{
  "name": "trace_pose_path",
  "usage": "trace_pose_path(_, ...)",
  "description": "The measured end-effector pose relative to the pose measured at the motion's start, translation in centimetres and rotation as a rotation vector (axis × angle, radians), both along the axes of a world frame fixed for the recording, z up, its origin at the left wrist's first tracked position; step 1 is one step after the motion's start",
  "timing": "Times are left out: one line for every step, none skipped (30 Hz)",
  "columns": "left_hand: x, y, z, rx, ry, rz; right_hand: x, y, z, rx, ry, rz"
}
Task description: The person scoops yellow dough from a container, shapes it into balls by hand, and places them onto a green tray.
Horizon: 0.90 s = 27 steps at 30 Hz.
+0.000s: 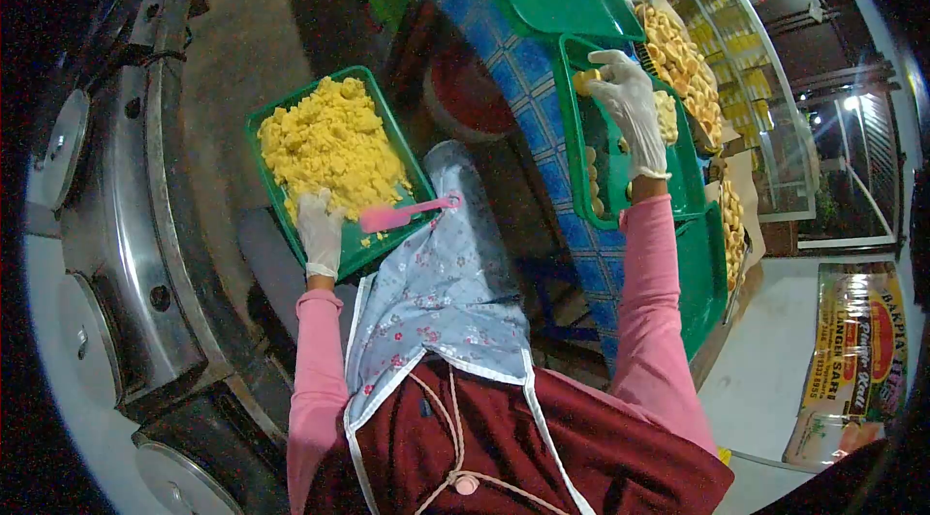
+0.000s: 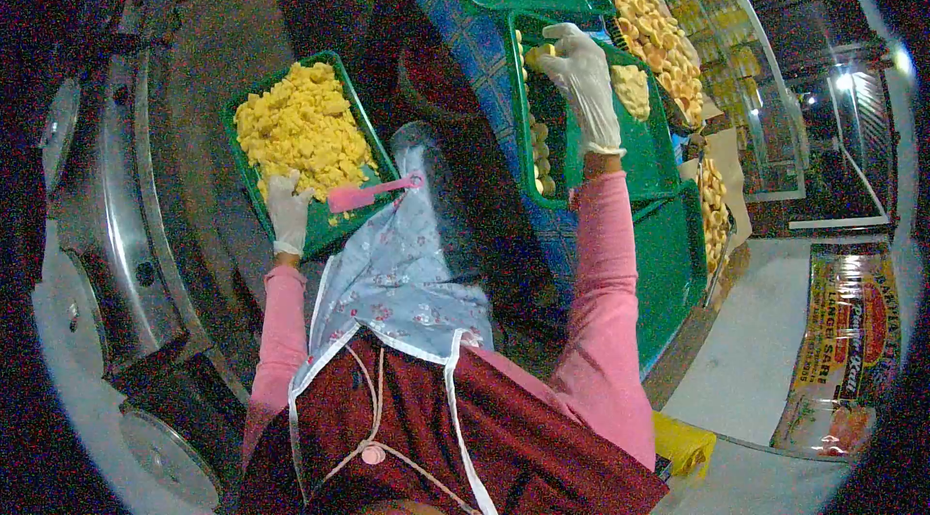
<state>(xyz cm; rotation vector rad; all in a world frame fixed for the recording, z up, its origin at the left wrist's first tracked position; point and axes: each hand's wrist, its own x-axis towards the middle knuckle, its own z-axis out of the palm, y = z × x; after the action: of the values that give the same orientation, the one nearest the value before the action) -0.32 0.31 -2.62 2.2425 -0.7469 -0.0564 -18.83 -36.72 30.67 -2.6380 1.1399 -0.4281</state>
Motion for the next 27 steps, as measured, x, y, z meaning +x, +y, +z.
trace_pose_path(-0.2,0.0,0.3,0.002,0.026,0.003,0.2,-0.3,-0.5,-0.031,0.012,0.023)
trace_pose_path(-0.3,0.1,-0.1,-0.024,0.003,-0.003,0.4,-0.8,-1.1,-0.062,0.025,0.049)
trace_pose_path(-0.1,0.1,-0.3,-0.052,-0.022,-0.007,0.6,-0.9,-1.5,-0.117,0.034,0.072)
trace_pose_path(0.0,0.1,-0.6,-0.080,-0.049,-0.011,0.5,-1.3,-1.5,-0.099,0.044,0.074)
trace_pose_path(-0.1,0.2,-0.9,-0.078,-0.027,-0.006,0.3,-1.5,-1.5,-0.080,0.054,0.074)
trace_pose_path(-0.1,0.2,-0.5,-0.076,-0.006,-0.002,0.2,-1.2,-1.3,-0.062,0.063,0.073)
trace_pose_path(-0.2,0.2,-0.1,-0.075,0.016,0.002,-0.3,-1.1,-1.6,-0.030,-0.024,0.128)
trace_pose_path(-0.2,0.2,0.2,-0.069,0.013,0.001,-0.5,-1.5,-2.1,0.006,-0.045,0.148)
trace_pose_path(-0.2,0.2,0.4,-0.065,0.009,0.000,-0.7,-1.7,-2.4,0.039,-0.066,0.168)
trace_pose_path(-0.2,0.2,0.5,-0.061,0.005,-0.002,-0.7,-1.9,-2.6,0.073,-0.088,0.186)
trace_pose_path(-0.2,0.2,0.4,-0.071,-0.004,-0.004,-0.7,-2.2,-2.8,0.046,-0.057,0.145)
trace_pose_path(-0.1,0.2,0.2,-0.082,-0.012,-0.005,-0.4,-2.1,-2.8,0.018,-0.026,0.104)
trace_pose_path(0.0,0.1,0.1,-0.092,-0.021,-0.005,0.0,-2.2,-2.9,-0.009,0.004,0.066)
trace_pose_path(0.0,0.2,0.0,-0.087,-0.014,0.000,0.2,-2.5,-3.1,-0.077,-0.034,0.105)
trace_pose_path(-0.1,0.2,0.2,-0.083,-0.006,0.004,0.4,-2.6,-3.3,-0.145,-0.071,0.144)
trace_pose_path(-0.2,0.2,0.4,-0.080,0.002,0.008,0.6,-2.7,-3.4,-0.214,-0.107,0.183)
trace_pose_path(-0.2,0.1,0.5,-0.076,0.004,0.010,0.7,-2.6,-3.6,-0.187,-0.132,0.123)
trace_pose_path(-0.2,0.1,0.6,-0.071,0.005,0.013,0.8,-2.3,-3.4,-0.165,-0.158,0.101)
trace_pose_path(-0.2,0.1,0.7,-0.065,0.007,0.016,0.9,-2.0,-3.3,-0.142,-0.183,0.079)
trace_pose_path(-0.3,0.1,0.7,-0.065,0.031,0.015,1.0,-1.8,-3.3,-0.118,-0.206,0.057)
trace_pose_path(-0.3,0.0,1.0,-0.063,0.056,0.014,1.0,-1.9,-3.3,-0.089,-0.202,0.062)
trace_pose_path(-0.3,0.0,1.1,-0.060,0.081,0.015,0.8,-2.0,-2.9,-0.074,-0.162,0.071)
trace_pose_path(-0.4,-0.1,0.7,-0.093,-0.001,-0.007,0.4,-2.0,-2.1,-0.057,-0.121,0.083)
trace_pose_path(-0.5,-0.1,-0.1,-0.121,-0.083,-0.022,0.3,-1.8,-1.3,-0.035,-0.081,0.103)
trace_pose_path(-0.5,0.3,-0.6,-0.140,-0.164,-0.029,-0.2,-0.7,-0.1,-0.084,-0.186,0.157)
trace_pose_path(-0.8,0.7,0.2,-0.149,-0.071,-0.013,-0.6,1.5,1.3,-0.124,-0.292,0.215)
trace_pose_path(-1.5,0.7,1.7,-0.155,0.025,0.007,-0.6,4.8,2.7,-0.047,-0.419,0.179)
